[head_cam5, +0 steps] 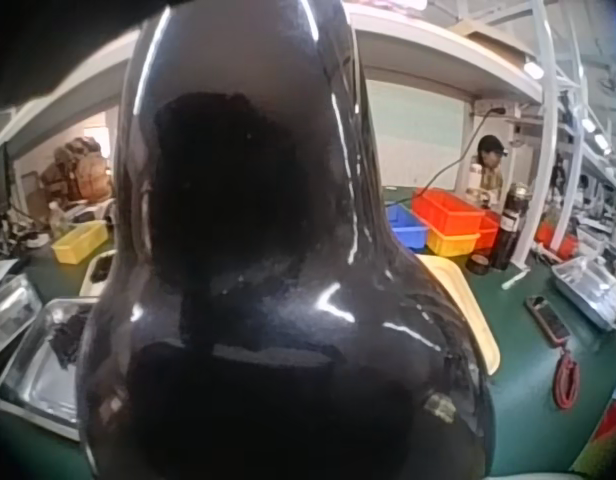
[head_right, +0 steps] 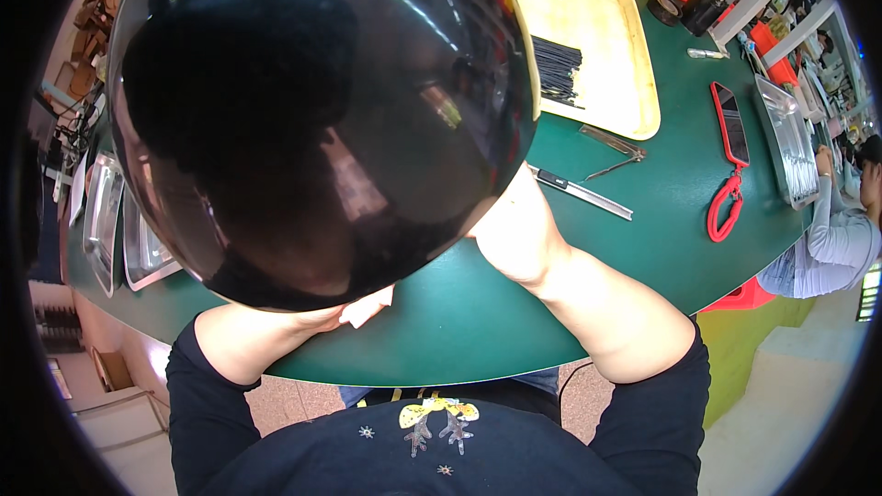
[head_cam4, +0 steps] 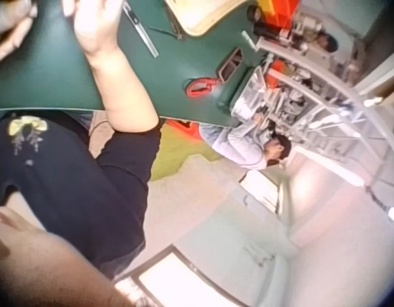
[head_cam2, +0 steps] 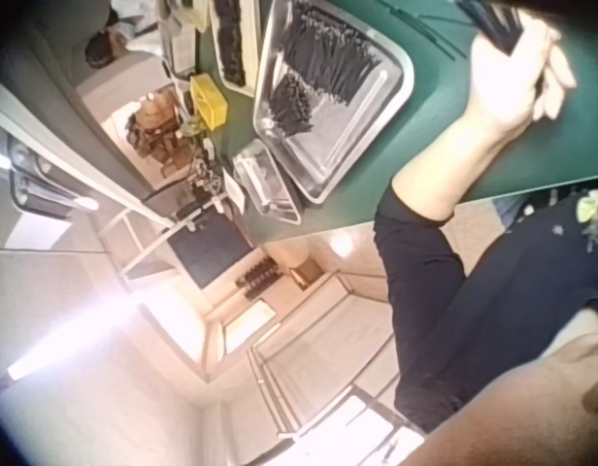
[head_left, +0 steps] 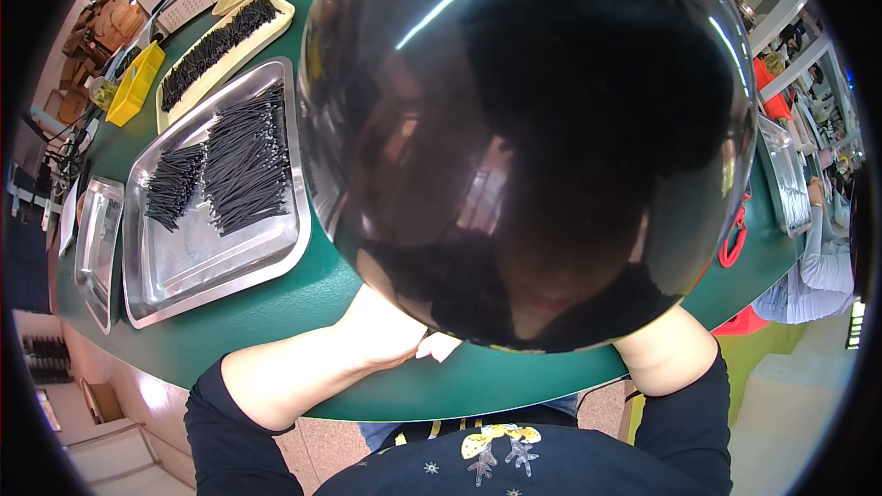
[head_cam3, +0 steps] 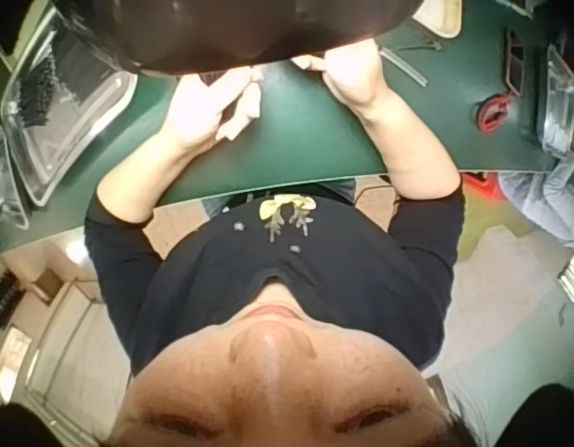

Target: The person is sorting and grouping small electronic components, specifically black connector pins, on a workbench using their hands and occasionally tweezers.

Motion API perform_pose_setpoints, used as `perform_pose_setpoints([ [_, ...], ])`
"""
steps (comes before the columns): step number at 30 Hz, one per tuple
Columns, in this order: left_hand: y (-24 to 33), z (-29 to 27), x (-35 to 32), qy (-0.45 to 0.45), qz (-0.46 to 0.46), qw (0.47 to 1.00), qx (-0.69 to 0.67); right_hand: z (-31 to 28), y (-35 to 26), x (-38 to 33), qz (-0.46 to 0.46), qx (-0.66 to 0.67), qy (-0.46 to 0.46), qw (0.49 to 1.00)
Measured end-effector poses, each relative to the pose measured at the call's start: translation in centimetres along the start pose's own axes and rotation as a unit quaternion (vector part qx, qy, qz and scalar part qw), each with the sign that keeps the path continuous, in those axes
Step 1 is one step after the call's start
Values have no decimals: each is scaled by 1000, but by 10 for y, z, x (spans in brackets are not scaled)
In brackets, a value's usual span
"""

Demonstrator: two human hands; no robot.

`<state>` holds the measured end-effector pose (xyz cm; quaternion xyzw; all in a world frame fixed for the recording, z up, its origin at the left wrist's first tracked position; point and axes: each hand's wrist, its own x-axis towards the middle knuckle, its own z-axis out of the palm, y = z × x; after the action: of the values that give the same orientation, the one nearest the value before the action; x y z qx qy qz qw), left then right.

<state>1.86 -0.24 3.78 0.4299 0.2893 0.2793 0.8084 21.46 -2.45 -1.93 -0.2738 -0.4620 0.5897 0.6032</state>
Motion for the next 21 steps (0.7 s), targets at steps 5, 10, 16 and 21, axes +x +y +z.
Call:
perform_pose_setpoints([
  [5,-1,0,-1,-11,-30,999,-17,-9,6,-8,24,94,-58,994],
  [10,-1,1,0,-54,-24,996,-66,-6,2,-3,35,130,-115,984],
  [16,-3,-2,0,-37,26,999,13,6,-8,-2,94,41,-24,994],
  [21,-1,2,0,-17,27,999,19,-12,2,-1,-125,-172,-66,975],
])
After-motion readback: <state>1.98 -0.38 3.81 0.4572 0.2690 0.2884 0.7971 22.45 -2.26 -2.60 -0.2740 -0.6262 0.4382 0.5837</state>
